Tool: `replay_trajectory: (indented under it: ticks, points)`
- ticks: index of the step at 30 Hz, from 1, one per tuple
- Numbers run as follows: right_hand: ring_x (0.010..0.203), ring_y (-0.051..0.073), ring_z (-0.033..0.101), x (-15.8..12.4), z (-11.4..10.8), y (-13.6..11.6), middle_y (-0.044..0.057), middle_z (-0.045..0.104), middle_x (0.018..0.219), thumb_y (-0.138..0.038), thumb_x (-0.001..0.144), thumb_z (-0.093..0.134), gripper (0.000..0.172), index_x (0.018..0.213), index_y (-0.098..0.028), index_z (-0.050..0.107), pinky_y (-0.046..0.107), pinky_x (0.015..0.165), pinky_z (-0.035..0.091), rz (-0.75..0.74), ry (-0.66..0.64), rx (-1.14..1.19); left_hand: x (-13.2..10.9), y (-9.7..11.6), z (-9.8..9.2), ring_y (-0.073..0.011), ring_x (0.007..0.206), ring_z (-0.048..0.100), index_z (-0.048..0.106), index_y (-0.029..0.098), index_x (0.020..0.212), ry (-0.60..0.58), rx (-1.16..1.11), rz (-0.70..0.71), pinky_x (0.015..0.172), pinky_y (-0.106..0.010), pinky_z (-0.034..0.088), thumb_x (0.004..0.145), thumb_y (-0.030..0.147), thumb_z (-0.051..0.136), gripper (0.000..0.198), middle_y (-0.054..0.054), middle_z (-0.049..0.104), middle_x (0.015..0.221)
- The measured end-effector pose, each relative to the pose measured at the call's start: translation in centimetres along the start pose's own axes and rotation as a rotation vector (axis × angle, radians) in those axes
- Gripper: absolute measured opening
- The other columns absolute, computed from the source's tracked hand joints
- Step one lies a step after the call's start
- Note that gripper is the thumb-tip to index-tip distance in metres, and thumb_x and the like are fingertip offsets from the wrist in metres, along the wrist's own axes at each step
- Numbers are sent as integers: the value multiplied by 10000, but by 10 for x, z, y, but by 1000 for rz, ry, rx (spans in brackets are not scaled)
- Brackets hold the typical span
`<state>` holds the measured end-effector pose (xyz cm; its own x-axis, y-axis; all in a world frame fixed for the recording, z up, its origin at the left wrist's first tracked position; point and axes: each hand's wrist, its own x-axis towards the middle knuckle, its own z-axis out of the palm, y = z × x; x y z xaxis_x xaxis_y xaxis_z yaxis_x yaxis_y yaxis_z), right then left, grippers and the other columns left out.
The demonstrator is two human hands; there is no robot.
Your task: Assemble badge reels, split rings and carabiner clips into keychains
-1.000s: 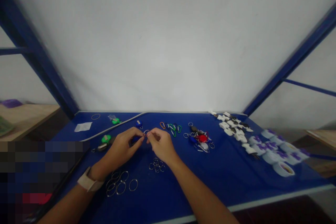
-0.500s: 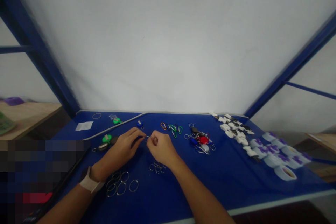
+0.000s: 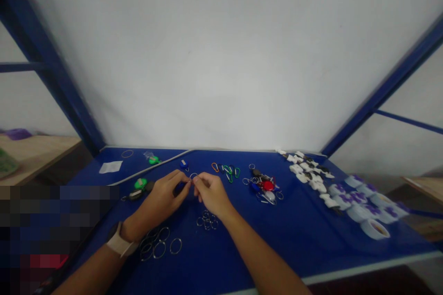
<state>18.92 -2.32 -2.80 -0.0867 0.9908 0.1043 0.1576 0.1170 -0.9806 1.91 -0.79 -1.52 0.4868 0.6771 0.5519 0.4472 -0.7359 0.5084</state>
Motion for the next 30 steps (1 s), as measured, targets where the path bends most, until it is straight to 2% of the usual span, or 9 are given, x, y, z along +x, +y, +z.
replay_trajectory:
  ticks: [3,7,15,21,24,30]
  points:
    - [461,100,452,0,-2,3,-32,533,568,-530,897,548,390,706,-189,554,235,473,339,-27,49,-81,-1,0,2,-189,822,625,587,191,886,-45,-28,-11,747,-318,476,922,126,535,90,-32,643,867]
    - [505,115,423,-4,-4,2,-45,459,552,-443,948,495,347,706,-199,538,243,505,318,-123,92,-266,0,2,-1,-197,826,627,583,190,887,-39,-25,-20,745,-327,476,932,141,531,85,-37,643,863]
    - [561,127,439,-9,-12,-13,-32,486,578,-290,952,498,316,650,-202,512,267,607,320,-339,30,-651,2,-3,-6,-197,877,636,624,198,994,-12,-12,15,783,-331,504,954,129,522,130,-46,656,946]
    - [564,126,434,-8,-6,-8,-34,490,611,-423,954,513,284,825,-193,619,250,556,345,-179,16,-289,3,-1,-6,-184,815,631,615,197,941,55,7,-18,776,-328,511,952,151,536,92,-33,640,890]
    - [545,117,417,-6,-4,-6,-37,475,608,-481,934,538,325,835,-187,633,244,524,333,-137,2,-173,3,-1,-5,-183,806,628,606,196,930,66,15,-10,771,-324,507,952,155,530,89,-29,629,866]
    - [492,110,420,-2,-5,-1,-46,476,571,-527,906,557,356,806,-191,613,235,475,332,-119,63,-96,0,-4,0,-194,828,630,605,198,937,-11,-23,-12,736,-309,487,942,150,540,81,-40,647,894]
